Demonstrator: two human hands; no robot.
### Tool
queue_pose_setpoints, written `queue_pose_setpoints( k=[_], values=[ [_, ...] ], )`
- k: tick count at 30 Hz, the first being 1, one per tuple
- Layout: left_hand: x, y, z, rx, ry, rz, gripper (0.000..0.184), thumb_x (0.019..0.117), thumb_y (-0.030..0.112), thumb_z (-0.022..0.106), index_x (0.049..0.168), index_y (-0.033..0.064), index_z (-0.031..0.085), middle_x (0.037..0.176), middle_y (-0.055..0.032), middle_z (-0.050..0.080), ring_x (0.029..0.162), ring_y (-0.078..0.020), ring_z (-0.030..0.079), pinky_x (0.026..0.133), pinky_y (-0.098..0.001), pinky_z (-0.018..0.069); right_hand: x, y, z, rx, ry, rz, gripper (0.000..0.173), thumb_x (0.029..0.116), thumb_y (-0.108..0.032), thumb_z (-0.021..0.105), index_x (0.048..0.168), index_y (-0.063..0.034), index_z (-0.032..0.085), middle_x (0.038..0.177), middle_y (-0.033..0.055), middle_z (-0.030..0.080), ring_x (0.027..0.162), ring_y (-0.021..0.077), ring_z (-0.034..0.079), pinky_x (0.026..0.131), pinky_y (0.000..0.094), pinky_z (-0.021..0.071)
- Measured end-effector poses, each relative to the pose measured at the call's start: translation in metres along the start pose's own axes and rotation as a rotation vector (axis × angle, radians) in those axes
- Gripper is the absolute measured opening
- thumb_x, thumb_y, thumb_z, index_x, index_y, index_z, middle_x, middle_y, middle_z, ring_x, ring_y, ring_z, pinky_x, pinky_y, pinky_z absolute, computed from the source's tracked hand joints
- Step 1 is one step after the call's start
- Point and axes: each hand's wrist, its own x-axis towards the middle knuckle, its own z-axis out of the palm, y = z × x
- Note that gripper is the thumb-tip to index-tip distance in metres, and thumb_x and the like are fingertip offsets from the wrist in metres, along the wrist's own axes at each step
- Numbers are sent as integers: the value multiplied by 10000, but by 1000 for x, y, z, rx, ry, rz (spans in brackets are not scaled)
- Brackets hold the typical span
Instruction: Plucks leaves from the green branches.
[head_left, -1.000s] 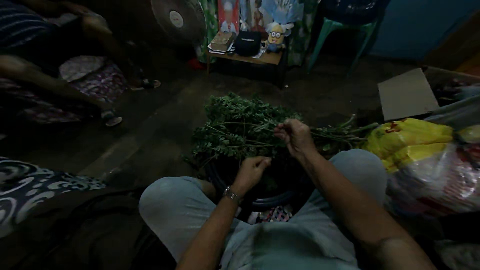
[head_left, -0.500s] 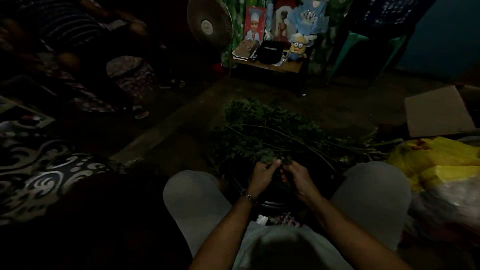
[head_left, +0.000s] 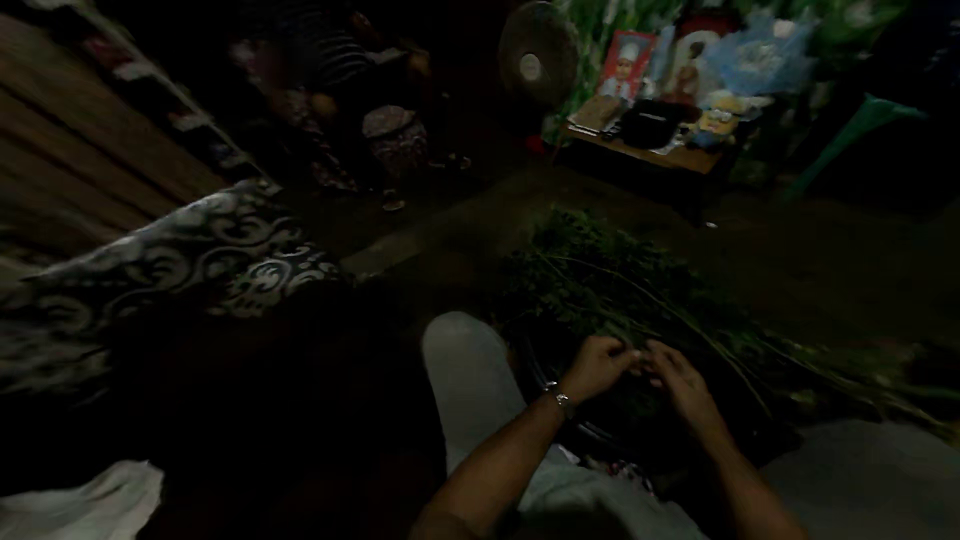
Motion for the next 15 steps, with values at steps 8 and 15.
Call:
queue_pose_setpoints(
  k=[8,15],
  values=[
    [-24,-10,-2,112,-162,25,296,1008,107,633,1206,-113,634,1001,-232,693,835,-251,685,823,-394,572,-8,7,9,155,-26,16,196,1024,-160,600,1077,17,666,838,6,715,725,62,689,696,263,607],
    [-25,-21,-4,-102,-103,-101,295,1032,109,594,1207,-124,640,1032,-228,690,855,-206,662,831,-349,557,-6,-1,10,250,-44,-55,230,1039,-179,590,1162,15,596,960,16,710,829,87,708,793,282,612]
  ],
)
